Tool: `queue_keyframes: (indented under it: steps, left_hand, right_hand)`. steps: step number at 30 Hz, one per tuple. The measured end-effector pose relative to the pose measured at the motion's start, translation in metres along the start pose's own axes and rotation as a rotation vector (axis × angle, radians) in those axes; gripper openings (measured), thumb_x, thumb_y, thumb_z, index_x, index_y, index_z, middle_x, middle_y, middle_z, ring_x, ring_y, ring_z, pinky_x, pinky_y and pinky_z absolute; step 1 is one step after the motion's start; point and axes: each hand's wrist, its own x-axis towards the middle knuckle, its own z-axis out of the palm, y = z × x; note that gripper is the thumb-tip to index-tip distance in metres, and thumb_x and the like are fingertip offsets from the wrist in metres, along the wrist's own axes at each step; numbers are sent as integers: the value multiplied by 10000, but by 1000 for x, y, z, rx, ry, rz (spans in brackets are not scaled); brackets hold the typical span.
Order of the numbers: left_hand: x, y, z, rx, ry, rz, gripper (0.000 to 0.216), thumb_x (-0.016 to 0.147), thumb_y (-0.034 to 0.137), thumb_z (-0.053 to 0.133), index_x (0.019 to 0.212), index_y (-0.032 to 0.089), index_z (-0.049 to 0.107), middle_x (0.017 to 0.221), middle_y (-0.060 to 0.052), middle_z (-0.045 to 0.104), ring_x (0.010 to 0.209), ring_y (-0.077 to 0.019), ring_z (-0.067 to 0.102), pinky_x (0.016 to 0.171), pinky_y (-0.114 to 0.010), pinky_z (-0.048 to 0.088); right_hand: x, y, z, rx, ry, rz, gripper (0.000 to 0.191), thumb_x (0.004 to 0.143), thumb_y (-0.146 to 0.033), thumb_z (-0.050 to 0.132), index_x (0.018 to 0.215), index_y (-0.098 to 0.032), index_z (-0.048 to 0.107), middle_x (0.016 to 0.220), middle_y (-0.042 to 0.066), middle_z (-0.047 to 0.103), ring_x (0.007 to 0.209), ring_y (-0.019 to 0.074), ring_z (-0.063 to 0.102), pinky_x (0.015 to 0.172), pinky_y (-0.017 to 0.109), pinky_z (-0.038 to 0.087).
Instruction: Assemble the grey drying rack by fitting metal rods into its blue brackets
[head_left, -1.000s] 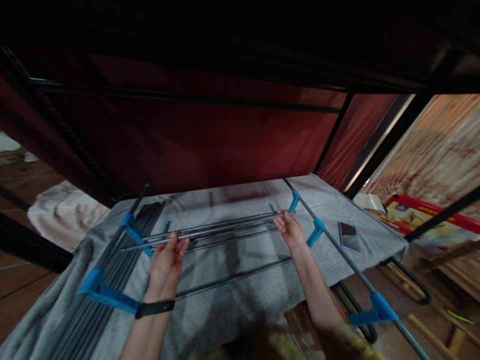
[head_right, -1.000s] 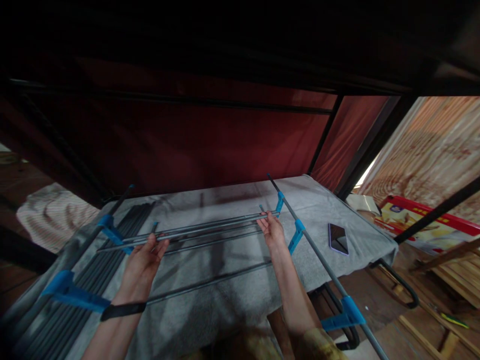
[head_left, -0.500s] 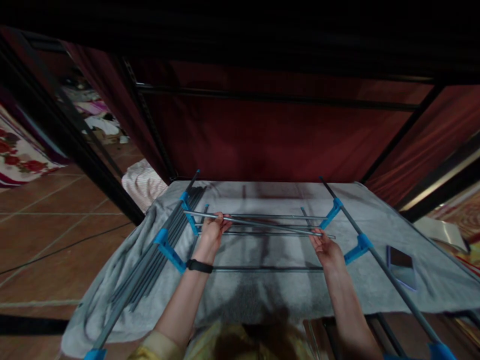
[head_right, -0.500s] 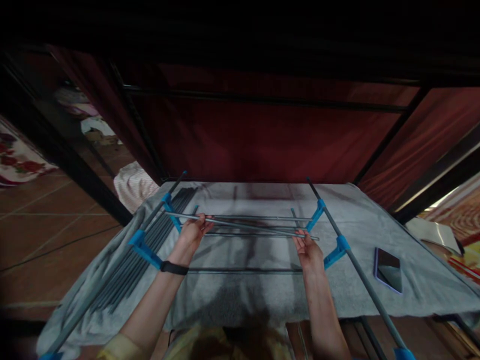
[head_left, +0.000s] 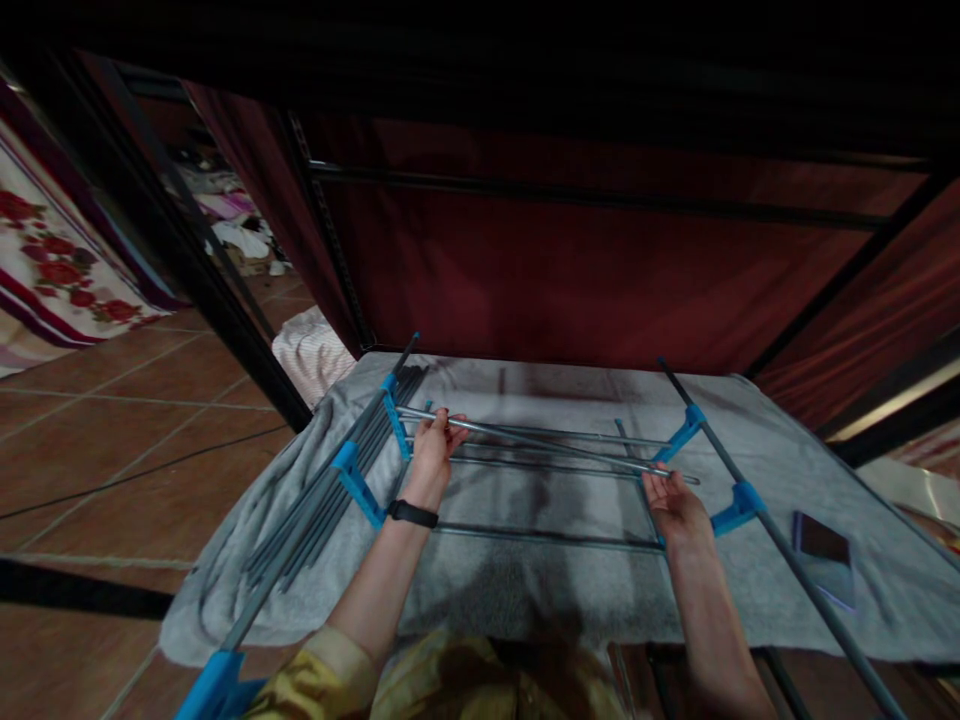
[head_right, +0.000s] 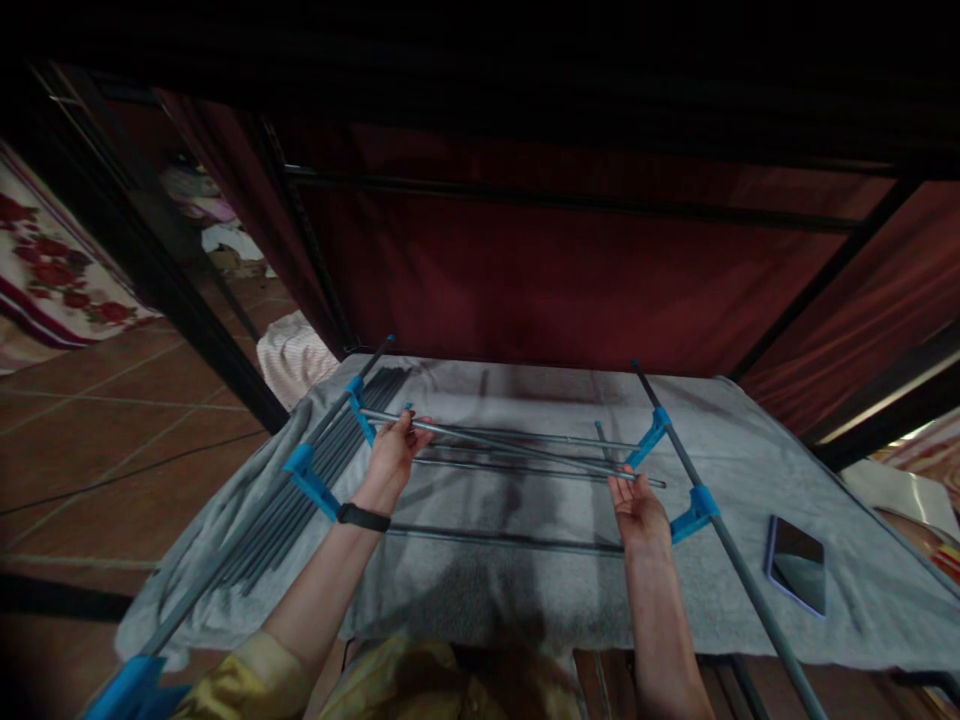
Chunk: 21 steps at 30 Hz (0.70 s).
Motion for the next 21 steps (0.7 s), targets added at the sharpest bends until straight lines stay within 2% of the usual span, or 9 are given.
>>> queue_keyframes:
  steps: [5,9,16,21]
  left_hand:
    - [4,10,-5,-78,80,60,22,941,151,605,932,153,585,752,-46,692,586,-110,646,590,-212,529]
    - [6,15,-13,-77,108,98,82,901,96,599,916,168,561,762,-26,673,640,-118,661,624,-222,531]
    - [12,20,-32,-20,194,165,121,912,77,511,856,183,495,765,-2,659,697,-120,660,599,-201,498]
    - [17,22,-42,-36,190,152,200,881,6,492,805,188,462,722,11,623,706,-123,653,606,-208,517]
  right_hand:
    - [4,-3,0,-16,-38,-5,297,998,-93,397,853,-206,630,898,22,724,795,109,750,786,273,654]
    - [0,-5,6,-28,-78,-39,273,972,-67,424,867,-197,640,943,37,738,827,118,753,850,304,647]
    - [-22,-6,32,80,-163,-74,158,934,-91,574,843,-201,639,825,4,747,805,116,750,846,298,643]
    - [-23,-5,47,79,-171,-104,151,875,-135,706,788,-229,625,763,-23,749,710,112,733,769,263,649]
